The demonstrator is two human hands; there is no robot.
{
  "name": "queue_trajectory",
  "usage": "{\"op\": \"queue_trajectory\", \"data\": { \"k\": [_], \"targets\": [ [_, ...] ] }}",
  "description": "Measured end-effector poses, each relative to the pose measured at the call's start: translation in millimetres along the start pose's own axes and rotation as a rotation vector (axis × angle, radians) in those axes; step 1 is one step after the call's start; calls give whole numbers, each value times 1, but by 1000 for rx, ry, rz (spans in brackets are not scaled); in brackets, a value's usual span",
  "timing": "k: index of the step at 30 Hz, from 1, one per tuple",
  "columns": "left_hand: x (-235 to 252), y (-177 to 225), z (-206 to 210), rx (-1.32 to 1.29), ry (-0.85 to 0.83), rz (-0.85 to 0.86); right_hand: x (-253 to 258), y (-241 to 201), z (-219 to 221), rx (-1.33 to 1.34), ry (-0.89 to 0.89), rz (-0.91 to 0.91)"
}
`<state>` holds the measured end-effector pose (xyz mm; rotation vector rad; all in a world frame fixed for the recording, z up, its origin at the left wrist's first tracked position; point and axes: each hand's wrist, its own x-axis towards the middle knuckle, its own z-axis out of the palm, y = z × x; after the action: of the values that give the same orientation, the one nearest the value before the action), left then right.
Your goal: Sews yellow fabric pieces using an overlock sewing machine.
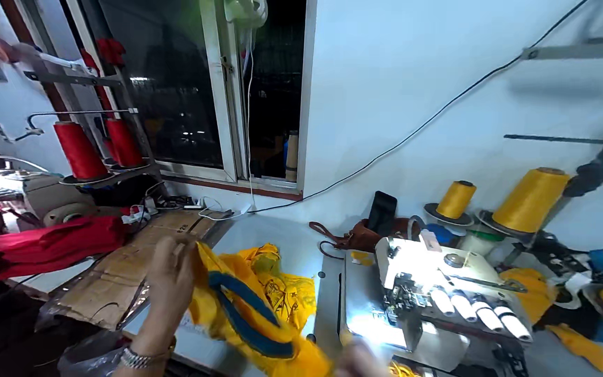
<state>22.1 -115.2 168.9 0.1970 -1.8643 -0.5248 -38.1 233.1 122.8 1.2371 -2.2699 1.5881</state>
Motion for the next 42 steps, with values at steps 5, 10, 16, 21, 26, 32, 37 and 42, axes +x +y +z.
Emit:
{"op": "queue_trajectory", "data": {
  "k": [5, 10, 16, 21, 26, 32, 37, 42],
  "targets": [
    [29, 101, -33, 20, 51, 392, 43, -45, -143, -246, 489, -222],
    [60, 107, -50, 139, 11, 299, 52, -66, -113, -356, 455, -366],
    [43, 106, -51, 142, -162, 317, 62, -46, -161, -492, 336, -216],
    [41, 94, -53, 118, -214, 253, 57, -52, -159, -605, 393, -253],
    [63, 91, -87, -36, -219, 132, 60, -76, -176, -274, 323, -176],
    [78, 97, -70, -421, -393, -217, 97, -84, -129, 357, -40, -4],
    [103, 57, -61, 87, -159, 11, 140, -82, -103, -140, 199, -203],
    [83, 50, -119, -303, -13, 48, 103, -107, -108, -120, 274, -443]
  ]
}}
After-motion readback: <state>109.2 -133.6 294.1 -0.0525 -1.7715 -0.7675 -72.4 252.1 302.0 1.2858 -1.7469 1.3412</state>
